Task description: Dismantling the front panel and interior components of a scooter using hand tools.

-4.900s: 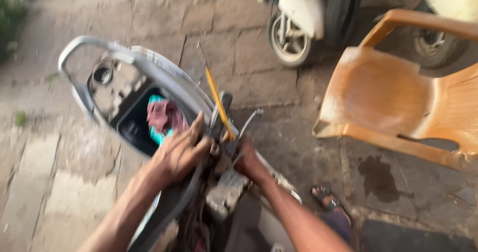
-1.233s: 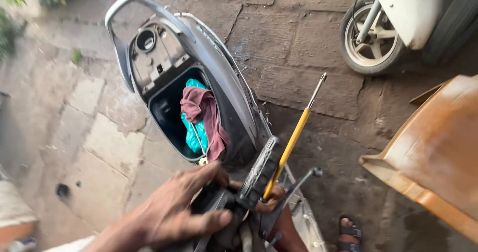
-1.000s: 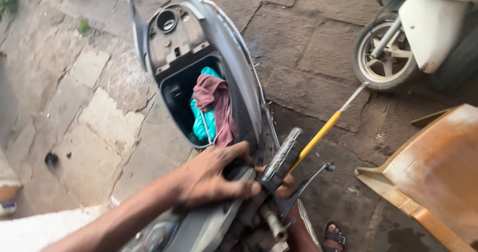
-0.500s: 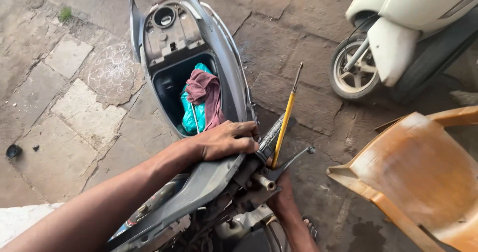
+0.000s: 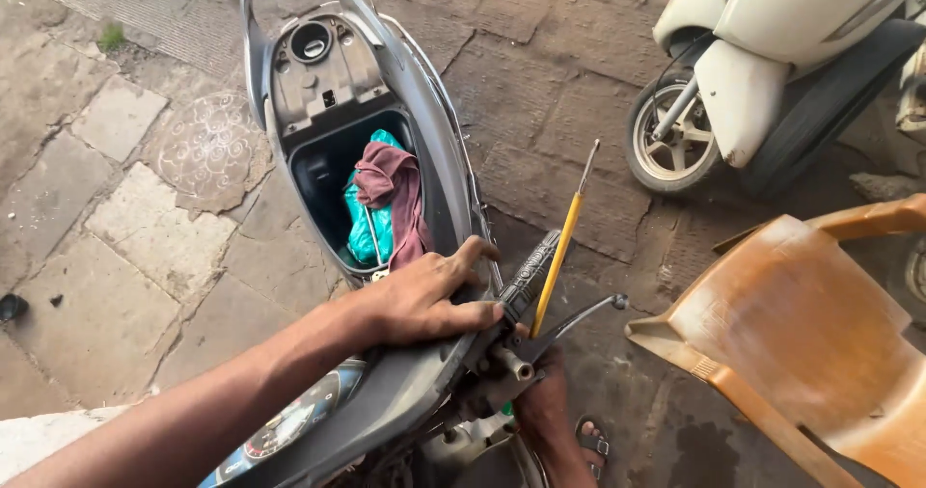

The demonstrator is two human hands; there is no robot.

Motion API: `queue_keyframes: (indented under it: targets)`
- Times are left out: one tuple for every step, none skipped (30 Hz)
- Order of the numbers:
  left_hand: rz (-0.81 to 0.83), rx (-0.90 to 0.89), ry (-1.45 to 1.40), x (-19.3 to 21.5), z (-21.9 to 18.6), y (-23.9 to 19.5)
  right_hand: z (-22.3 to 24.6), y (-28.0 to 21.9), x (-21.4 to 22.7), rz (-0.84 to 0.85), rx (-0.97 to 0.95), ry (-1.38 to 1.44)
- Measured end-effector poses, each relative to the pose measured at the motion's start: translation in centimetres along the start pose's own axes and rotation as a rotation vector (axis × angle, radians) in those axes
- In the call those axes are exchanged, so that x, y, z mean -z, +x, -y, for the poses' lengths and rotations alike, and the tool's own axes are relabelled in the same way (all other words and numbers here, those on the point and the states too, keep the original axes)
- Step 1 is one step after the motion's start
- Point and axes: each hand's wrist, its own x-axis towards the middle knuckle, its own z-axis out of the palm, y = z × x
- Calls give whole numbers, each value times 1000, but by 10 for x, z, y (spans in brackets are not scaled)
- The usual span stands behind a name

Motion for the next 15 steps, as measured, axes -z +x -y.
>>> queue_keyframes:
  targets:
    - [-9, -7, 8, -1, -3, -4, -1, 0, 2, 58, 38, -11]
    - [-25, -25, 25, 1, -7, -2, 2, 7, 3, 121, 91, -22]
    - [-26, -37, 29, 6, -14, -2, -3, 13, 6, 119, 103, -24]
    - [-31, 7, 101, 7, -20, -5, -11, 16, 11, 141, 105, 25]
    - [-37, 52, 173, 9, -25, -7, -19, 19, 16, 163, 107, 75]
    - [-34, 49, 171, 8, -19, -3, -15, 19, 16, 159, 107, 73]
    - [-68, 43, 180, 6, -13, 0, -11, 19, 15, 138, 103, 52]
    - [-103, 48, 189, 3, -6, -3, -11, 14, 14, 121, 88, 34]
    - [-101, 57, 184, 1, -11, -3, -4, 8, 13, 122, 78, 35]
    - [-131, 38, 164, 1, -17, -3, 4, 5, 11, 143, 73, 2]
    - [-161, 19, 144, 0, -23, -3, 12, 1, 9, 164, 67, -30]
    - [-160, 33, 145, -6, -28, -12, 10, -5, 12, 169, 55, -24]
    - [-122, 88, 179, -11, -34, -19, 9, -11, 15, 149, 32, -80]
    - [-92, 111, 231, -8, -38, -13, 14, 1, 17, 127, 46, -136]
    - [-100, 94, 250, -1, -40, -8, 17, 8, 13, 131, 72, -129]
